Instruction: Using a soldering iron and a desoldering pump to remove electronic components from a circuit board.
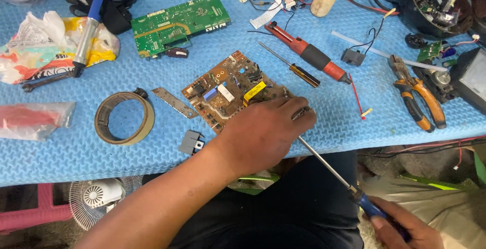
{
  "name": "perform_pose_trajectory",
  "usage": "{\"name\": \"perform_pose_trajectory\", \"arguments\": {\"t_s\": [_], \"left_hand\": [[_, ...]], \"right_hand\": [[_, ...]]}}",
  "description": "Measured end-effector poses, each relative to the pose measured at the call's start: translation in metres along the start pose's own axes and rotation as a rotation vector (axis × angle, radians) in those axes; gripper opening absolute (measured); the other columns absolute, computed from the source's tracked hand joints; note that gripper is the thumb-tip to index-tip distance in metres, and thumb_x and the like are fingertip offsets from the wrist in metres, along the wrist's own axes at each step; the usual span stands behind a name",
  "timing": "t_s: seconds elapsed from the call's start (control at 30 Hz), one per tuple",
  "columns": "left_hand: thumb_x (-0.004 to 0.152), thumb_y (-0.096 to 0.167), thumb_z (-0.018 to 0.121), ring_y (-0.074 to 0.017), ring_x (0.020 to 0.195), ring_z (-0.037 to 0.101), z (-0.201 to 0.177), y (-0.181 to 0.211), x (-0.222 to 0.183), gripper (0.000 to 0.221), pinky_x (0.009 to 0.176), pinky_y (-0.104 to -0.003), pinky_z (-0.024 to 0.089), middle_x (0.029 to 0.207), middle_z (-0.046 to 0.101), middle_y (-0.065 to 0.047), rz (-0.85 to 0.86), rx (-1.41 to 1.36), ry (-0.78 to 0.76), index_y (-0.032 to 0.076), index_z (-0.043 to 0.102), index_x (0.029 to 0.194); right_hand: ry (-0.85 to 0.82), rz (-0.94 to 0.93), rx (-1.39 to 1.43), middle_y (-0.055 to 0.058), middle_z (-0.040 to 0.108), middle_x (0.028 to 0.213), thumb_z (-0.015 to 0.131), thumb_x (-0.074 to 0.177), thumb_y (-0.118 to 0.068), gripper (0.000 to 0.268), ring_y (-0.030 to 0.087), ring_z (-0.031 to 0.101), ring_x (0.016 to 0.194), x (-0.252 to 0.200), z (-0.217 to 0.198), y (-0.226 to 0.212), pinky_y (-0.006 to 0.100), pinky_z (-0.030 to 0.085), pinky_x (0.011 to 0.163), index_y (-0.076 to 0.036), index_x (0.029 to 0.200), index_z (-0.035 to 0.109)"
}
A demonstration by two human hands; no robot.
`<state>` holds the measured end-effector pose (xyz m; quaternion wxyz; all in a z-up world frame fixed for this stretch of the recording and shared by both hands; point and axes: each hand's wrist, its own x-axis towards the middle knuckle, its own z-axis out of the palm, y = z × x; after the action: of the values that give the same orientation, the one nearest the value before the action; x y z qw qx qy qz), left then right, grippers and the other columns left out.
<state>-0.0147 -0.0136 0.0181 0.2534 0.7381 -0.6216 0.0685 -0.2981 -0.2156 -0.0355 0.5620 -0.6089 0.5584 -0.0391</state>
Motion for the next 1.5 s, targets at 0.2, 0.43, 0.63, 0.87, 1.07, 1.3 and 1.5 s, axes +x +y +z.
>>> {"name": "perform_pose_trajectory", "arguments": {"t_s": [0.2, 0.43, 0.63, 0.87, 1.07, 1.3, 1.5], "left_hand": [[0.093, 0.0, 0.058, -0.0391, 0.083, 0.062, 0.001, -0.001, 0.007, 0.013, 0.093, -0.052, 0.048, 0.093, 0.065, -0.018, 0.075, 0.092, 0.112, 0.005, 0.067, 0.101], [0.085, 0.005, 0.062, -0.0351, 0.084, 0.06, 0.005, -0.001, 0.011, 0.012, 0.103, -0.059, 0.047, 0.086, 0.06, -0.012, 0.04, 0.225, 0.042, 0.009, 0.071, 0.092], [0.086, 0.006, 0.065, -0.0341, 0.08, 0.06, 0.009, -0.005, 0.013, 0.015, 0.106, -0.063, 0.046, 0.085, 0.062, -0.008, 0.036, 0.271, -0.019, 0.01, 0.076, 0.095], [0.087, 0.008, 0.066, -0.0351, 0.079, 0.061, 0.009, -0.006, 0.015, 0.019, 0.107, -0.062, 0.045, 0.087, 0.062, -0.006, 0.029, 0.266, -0.069, 0.014, 0.08, 0.099], [0.082, 0.008, 0.063, -0.0357, 0.078, 0.061, 0.011, -0.009, 0.015, 0.022, 0.102, -0.06, 0.044, 0.086, 0.06, -0.004, 0.036, 0.247, -0.063, 0.014, 0.077, 0.098], [0.09, 0.012, 0.059, -0.0351, 0.084, 0.063, 0.011, -0.01, 0.015, 0.03, 0.105, -0.059, 0.045, 0.094, 0.064, -0.005, 0.018, 0.318, -0.146, 0.017, 0.076, 0.114], [0.069, 0.008, 0.066, -0.0332, 0.074, 0.058, 0.01, -0.012, 0.016, 0.03, 0.092, -0.053, 0.045, 0.085, 0.058, -0.004, 0.045, 0.257, -0.1, 0.013, 0.073, 0.098]], "right_hand": [[0.054, -0.271, -0.077, 0.018, 0.058, 0.071, 0.08, 0.079, 0.01, 0.048, 0.025, 0.037, 0.045, 0.004, 0.001, 0.011, 0.034, 0.028, 0.042, -0.004, 0.124, 0.079], [0.062, -0.501, -0.264, 0.006, 0.071, 0.096, 0.088, 0.07, 0.002, 0.048, 0.016, 0.057, 0.071, 0.007, 0.003, 0.012, 0.026, 0.042, 0.063, -0.008, 0.117, 0.083], [0.039, -0.457, -0.311, 0.022, 0.08, 0.089, 0.079, 0.082, -0.006, 0.034, 0.024, 0.062, 0.071, 0.007, 0.002, 0.01, 0.032, 0.044, 0.068, -0.001, 0.115, 0.084], [-0.155, -0.169, -0.034, 0.032, 0.075, 0.068, 0.064, 0.098, -0.003, 0.036, 0.027, 0.048, 0.049, 0.029, -0.01, 0.032, 0.035, 0.031, 0.044, 0.01, 0.126, 0.082], [0.024, -0.397, -0.307, 0.008, 0.07, 0.081, 0.088, 0.075, -0.005, 0.042, 0.02, 0.055, 0.059, 0.007, 0.007, 0.009, 0.027, 0.039, 0.061, -0.01, 0.116, 0.086], [0.075, -0.958, -0.539, 0.008, 0.076, 0.109, 0.087, 0.07, -0.018, 0.047, 0.018, 0.074, 0.093, 0.012, -0.003, 0.01, 0.03, 0.055, 0.087, -0.011, 0.115, 0.079], [-0.195, -0.188, -0.29, 0.021, 0.091, 0.08, 0.065, 0.095, -0.014, 0.039, 0.029, 0.063, 0.055, 0.03, -0.013, 0.03, 0.038, 0.047, 0.048, -0.002, 0.126, 0.086]]}}
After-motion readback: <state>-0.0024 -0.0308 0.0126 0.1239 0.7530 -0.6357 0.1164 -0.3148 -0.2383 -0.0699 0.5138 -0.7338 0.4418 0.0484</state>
